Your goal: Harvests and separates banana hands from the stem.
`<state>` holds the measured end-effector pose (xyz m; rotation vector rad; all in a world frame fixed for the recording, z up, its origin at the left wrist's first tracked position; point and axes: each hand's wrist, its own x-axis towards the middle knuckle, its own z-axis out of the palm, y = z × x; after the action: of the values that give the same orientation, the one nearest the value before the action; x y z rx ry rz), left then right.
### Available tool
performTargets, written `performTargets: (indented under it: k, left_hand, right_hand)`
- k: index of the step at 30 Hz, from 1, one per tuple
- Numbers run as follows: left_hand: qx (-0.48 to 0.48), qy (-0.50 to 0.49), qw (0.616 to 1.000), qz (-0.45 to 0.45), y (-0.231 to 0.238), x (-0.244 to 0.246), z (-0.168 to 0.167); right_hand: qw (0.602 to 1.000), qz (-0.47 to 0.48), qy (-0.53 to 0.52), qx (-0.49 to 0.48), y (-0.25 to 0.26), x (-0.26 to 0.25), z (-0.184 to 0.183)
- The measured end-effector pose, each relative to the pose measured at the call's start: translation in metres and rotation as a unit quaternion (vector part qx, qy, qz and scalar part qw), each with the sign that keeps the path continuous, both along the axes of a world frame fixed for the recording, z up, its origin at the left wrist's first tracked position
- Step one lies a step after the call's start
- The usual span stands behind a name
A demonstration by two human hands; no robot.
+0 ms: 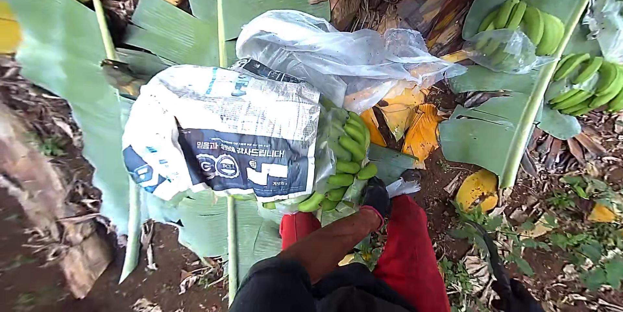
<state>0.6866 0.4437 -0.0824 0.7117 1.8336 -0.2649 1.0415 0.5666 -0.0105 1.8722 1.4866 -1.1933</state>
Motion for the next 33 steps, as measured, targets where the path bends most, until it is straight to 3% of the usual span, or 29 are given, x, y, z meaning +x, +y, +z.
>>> performTargets:
  k: [3,5,6,8,11,16,20,25,27,30,33]
  left_hand:
    - [0.052,0.017,0.997,-0.056,0.017,-0.01,0.023]
    - [0.14,0.096,0.982,-0.081,0.026,-0.021,0.029]
    - [0.139,0.136,0.978,-0.079,0.029,-0.027,0.024]
    - [0.077,0.175,0.98,-0.05,0.029,-0.031,-0.001]
    - [0.027,0.158,0.987,0.016,0.025,-0.023,-0.027]
    - [-0.029,0.178,0.976,0.119,0.028,-0.018,-0.025]
    - [-0.091,0.097,0.975,0.178,0.026,-0.01,-0.001]
    - [-0.123,0.056,0.981,0.135,0.026,-0.012,0.007]
    - [-0.066,0.073,0.991,0.089,0.037,-0.028,0.014]
    - [0.043,0.138,0.989,0.036,0.044,-0.038,-0.019]
    - [-0.021,0.144,0.989,0.031,0.04,-0.027,-0.057]
  right_hand:
    - [0.999,0.016,0.031,0.024,0.025,-0.021,-0.005]
    - [0.995,0.085,0.019,0.04,0.045,-0.037,-0.011]
    - [0.99,0.129,0.012,0.048,0.056,-0.046,-0.018]
    - [0.974,0.218,0.011,0.061,0.076,-0.069,-0.028]
    - [0.941,0.33,0.039,0.067,0.104,-0.125,-0.034]
    - [0.884,0.465,0.041,0.02,0.12,-0.217,-0.048]
    - [0.822,0.567,0.054,-0.005,0.123,-0.28,-0.067]
    - [0.774,0.626,0.087,-0.035,0.117,-0.337,-0.098]
    - [0.767,0.636,0.083,-0.031,0.118,-0.349,-0.108]
    - [0.759,0.644,0.089,-0.019,0.118,-0.36,-0.12]
    - [0.751,0.654,0.092,-0.01,0.118,-0.368,-0.121]
